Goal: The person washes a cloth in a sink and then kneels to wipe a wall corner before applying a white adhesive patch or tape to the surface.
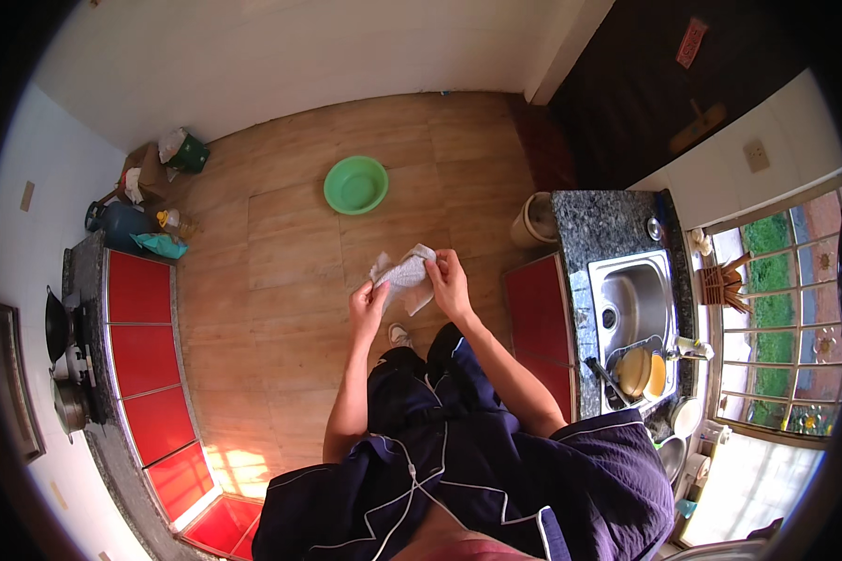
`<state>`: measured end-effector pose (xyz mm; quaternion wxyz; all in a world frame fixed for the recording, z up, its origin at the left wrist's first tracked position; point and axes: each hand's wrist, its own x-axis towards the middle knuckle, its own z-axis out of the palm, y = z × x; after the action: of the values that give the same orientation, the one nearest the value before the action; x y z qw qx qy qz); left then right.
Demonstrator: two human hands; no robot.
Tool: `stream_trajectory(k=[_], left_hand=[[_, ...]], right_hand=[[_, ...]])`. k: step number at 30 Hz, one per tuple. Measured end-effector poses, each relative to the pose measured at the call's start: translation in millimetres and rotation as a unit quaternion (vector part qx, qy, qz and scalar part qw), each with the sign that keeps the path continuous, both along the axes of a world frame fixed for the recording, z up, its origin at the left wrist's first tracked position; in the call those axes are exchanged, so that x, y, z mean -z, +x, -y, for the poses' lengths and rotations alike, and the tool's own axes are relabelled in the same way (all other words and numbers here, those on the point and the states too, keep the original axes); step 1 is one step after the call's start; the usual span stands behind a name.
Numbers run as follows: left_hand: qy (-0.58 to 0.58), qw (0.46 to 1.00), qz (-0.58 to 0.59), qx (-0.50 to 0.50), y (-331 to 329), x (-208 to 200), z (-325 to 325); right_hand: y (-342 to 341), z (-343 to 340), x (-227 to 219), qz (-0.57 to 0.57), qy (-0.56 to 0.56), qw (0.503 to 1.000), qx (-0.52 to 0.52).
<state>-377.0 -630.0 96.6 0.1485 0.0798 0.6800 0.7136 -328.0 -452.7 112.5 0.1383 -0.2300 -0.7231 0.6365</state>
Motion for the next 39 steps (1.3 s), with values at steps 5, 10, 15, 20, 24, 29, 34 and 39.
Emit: stream_trajectory(k=[5, 10, 15, 20, 24, 29, 34, 39], left_hand=[[0.022, 0.994, 0.105, 0.007, -7.0, -14.4, -5.5], [0.207, 0.959, 0.183, -0.07, -20.0, -19.2, -13.6], [0.165, 0.972, 0.157, -0.059, -24.0, -26.8, -5.7], [0.042, 0.991, 0.073, -0.107, -18.4, -23.8, 2.4], [-0.112, 0.981, 0.023, -0.156, -6.3, -2.7, 24.2], [-0.259, 0.923, -0.062, -0.276, 28.2, -40.2, 25.8], [-0.381, 0.885, -0.117, -0.24, 52.5, -42.3, 32.7], [-0.484, 0.847, -0.046, -0.214, 60.0, -34.4, 35.8]], right_hand=[[-19.3, -7.7, 5.4, -0.003, -0.073, 0.997, -0.009], [-33.2, -11.5, 10.7, 0.04, -0.174, 0.976, -0.122], [-26.6, -4.8, -5.0, 0.072, -0.375, 0.906, -0.184], [-29.7, -26.2, -3.2, 0.023, -0.269, 0.934, -0.233], [-47.5, -34.8, 9.8, -0.016, -0.108, 0.959, -0.262], [-67.0, -27.6, -26.9, -0.113, 0.136, 0.929, -0.325], [-82.3, 1.4, -20.2, -0.142, 0.151, 0.884, -0.418], [-91.7, 40.1, -20.2, -0.157, 0.142, 0.86, -0.464]])
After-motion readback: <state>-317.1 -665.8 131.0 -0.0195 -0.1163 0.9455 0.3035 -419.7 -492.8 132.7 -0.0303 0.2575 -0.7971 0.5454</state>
